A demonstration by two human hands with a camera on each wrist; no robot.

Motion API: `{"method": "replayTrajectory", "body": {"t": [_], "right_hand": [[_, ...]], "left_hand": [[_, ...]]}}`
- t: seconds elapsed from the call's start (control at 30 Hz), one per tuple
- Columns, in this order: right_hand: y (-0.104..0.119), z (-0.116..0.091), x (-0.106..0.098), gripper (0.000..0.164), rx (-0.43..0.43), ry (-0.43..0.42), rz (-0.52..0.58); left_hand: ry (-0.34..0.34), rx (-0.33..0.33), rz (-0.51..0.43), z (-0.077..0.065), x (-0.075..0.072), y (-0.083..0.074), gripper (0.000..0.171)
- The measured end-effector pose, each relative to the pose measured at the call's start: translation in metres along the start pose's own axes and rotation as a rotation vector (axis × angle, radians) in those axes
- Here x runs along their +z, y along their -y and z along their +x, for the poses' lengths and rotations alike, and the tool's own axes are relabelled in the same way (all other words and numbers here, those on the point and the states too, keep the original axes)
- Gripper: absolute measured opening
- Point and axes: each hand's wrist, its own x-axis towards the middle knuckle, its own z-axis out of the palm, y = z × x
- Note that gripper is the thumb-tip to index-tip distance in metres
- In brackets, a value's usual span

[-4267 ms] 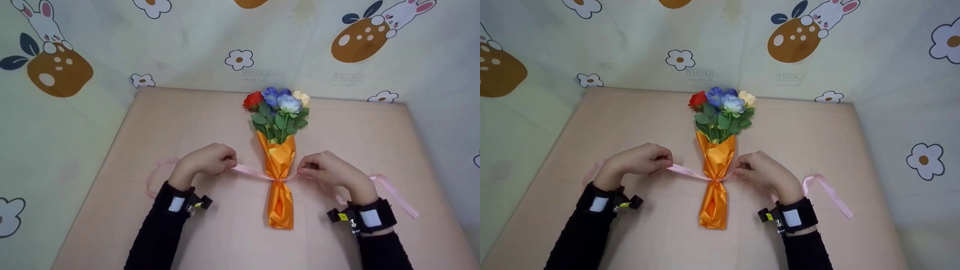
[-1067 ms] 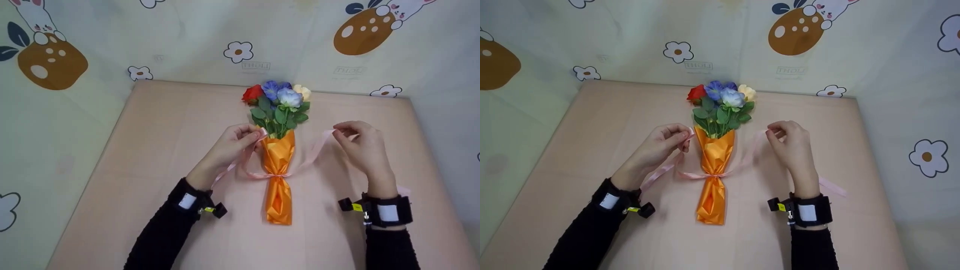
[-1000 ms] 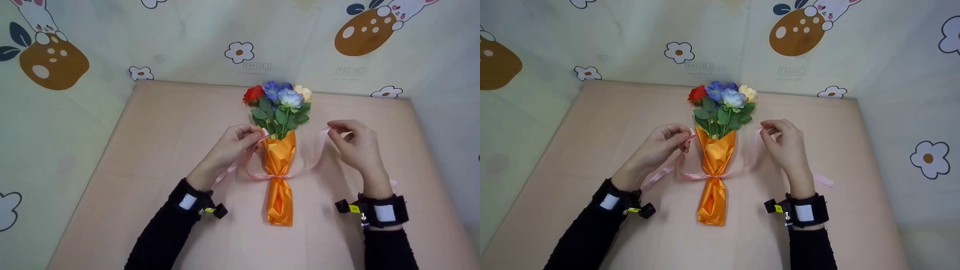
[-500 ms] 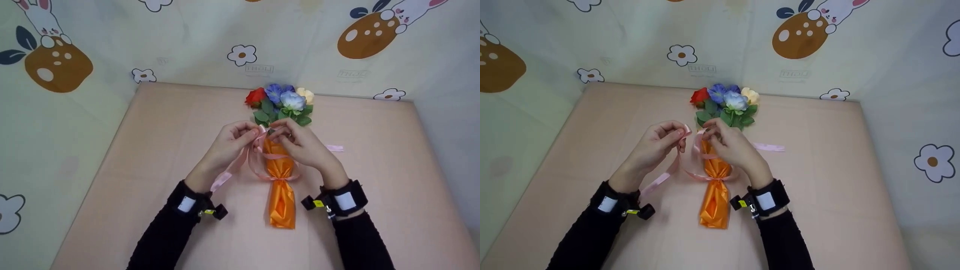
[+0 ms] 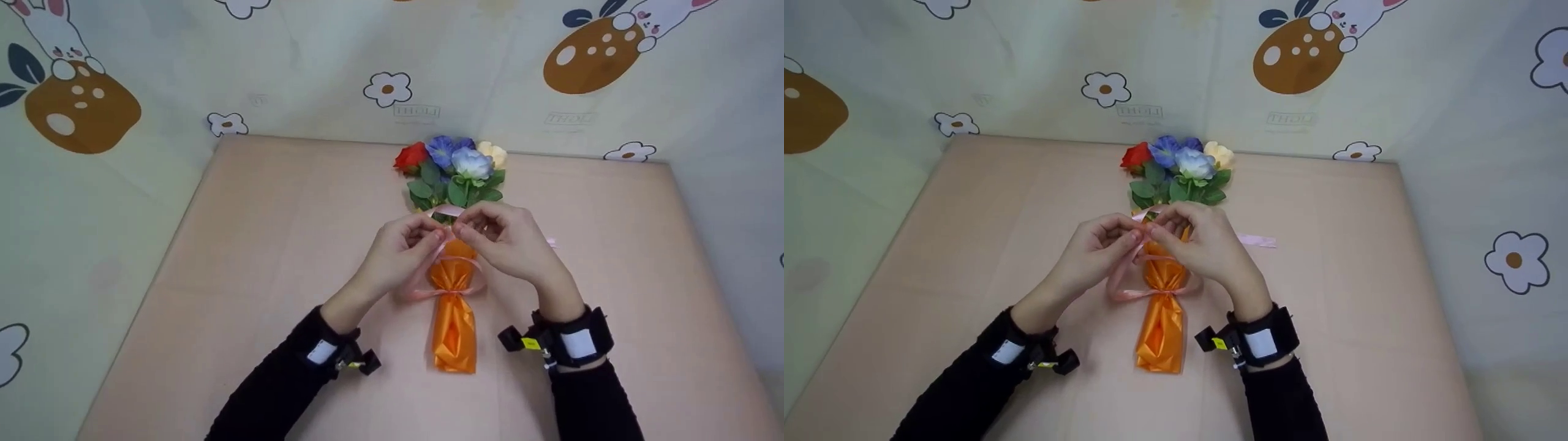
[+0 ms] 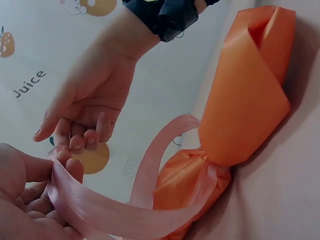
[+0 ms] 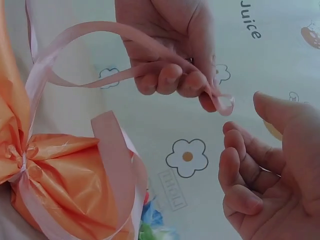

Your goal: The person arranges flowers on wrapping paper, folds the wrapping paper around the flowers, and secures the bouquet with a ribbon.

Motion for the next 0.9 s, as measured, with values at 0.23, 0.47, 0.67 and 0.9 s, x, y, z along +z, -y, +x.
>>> {"method": "replayTrajectory", "body": {"t": [0.23, 0.47, 0.67, 0.9], "right_hand": [[-0.018, -0.002, -0.008, 0.005, -0.035, -0.011, -0.086], [-0.018, -0.008, -0.031, 0.005, 0.000, -0.052, -0.089], [-0.013, -0.012, -0.037, 0.010, 0.082, 0.011, -0.031], [-0.008, -0.017, -0.048, 0.008, 0.088, 0.036, 0.008]], "left_hand": [[0.056, -0.075, -0.057, -0.005, 0.007, -0.002, 0.018], [0.169, -0.226, -0.169, -0.005, 0.006, -0.005, 0.018], [0.171, -0.226, -0.244, -0.006, 0.009, -0.004, 0.018], [0.183, -0.162, -0.174, -0.006, 0.010, -0.002, 0.016]]}}
